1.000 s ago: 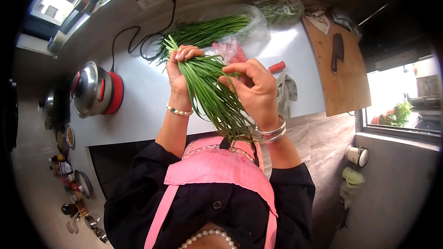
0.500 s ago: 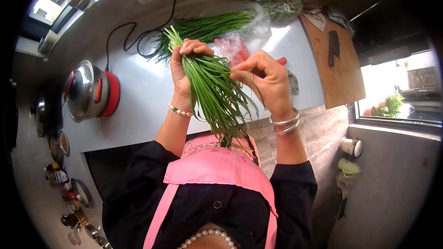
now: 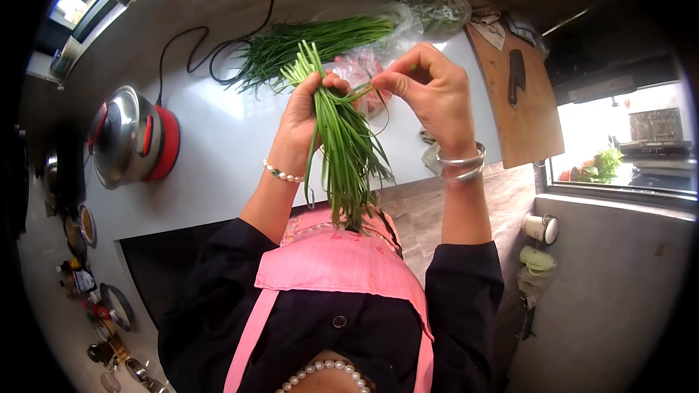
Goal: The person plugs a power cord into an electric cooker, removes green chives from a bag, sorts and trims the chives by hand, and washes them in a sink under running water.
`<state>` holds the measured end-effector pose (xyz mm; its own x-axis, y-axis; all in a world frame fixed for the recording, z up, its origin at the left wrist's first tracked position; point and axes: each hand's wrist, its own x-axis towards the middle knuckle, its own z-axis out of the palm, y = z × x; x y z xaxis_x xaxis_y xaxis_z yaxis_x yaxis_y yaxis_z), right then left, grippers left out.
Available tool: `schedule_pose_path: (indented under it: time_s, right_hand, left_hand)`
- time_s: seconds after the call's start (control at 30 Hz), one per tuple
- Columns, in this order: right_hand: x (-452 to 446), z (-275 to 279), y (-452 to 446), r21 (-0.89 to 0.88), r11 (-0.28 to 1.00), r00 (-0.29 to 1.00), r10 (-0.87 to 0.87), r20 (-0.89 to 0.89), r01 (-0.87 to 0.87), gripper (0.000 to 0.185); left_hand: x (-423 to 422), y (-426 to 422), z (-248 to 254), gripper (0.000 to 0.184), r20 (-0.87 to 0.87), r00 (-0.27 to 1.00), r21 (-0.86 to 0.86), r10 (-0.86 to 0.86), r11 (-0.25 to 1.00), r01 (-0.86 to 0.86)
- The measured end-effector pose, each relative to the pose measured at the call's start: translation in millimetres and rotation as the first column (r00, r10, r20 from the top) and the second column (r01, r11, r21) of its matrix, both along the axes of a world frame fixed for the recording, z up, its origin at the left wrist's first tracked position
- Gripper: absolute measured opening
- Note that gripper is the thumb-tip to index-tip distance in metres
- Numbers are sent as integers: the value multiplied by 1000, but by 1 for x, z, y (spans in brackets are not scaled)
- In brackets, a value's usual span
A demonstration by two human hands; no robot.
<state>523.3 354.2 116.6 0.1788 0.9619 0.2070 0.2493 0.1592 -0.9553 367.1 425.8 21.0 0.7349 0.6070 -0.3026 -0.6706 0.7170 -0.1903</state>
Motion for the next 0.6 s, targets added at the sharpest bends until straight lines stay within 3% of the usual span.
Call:
schedule_pose_path:
  time_s: [0.07,0.17,0.23,0.3,0.4,0.47,0.6]
  right_hand:
    - [-1,3,6,-55,996,997,60,-52,-63,16]
    - [5,3,16,-78,984,976,145,-160,-159,16]
    - [8,2,22,-82,987,974,118,-191,-136,17]
    - [22,-4,20,-70,988,986,130,-108,-138,19]
    - [27,-15,10,-5,984,977,173,-124,-175,17]
    - [21,-16,2,132,979,987,159,-28,-154,16]
    - [5,-19,-22,251,965,997,74,37,-81,18]
  left_hand:
    - [3,-2,-3,14,-52,998,-40,-19,999,16]
    - [2,-5,-7,10,114,992,-24,-57,998,60]
    - [3,-5,-16,9,342,938,38,-58,998,47]
    - [2,-7,-13,12,518,855,71,-9,997,-32]
    - [-3,-10,-5,16,512,857,110,57,985,-131]
    - [-5,-11,-5,15,539,839,136,70,976,-169]
    - [-6,-7,-21,16,399,917,528,12,814,-241]
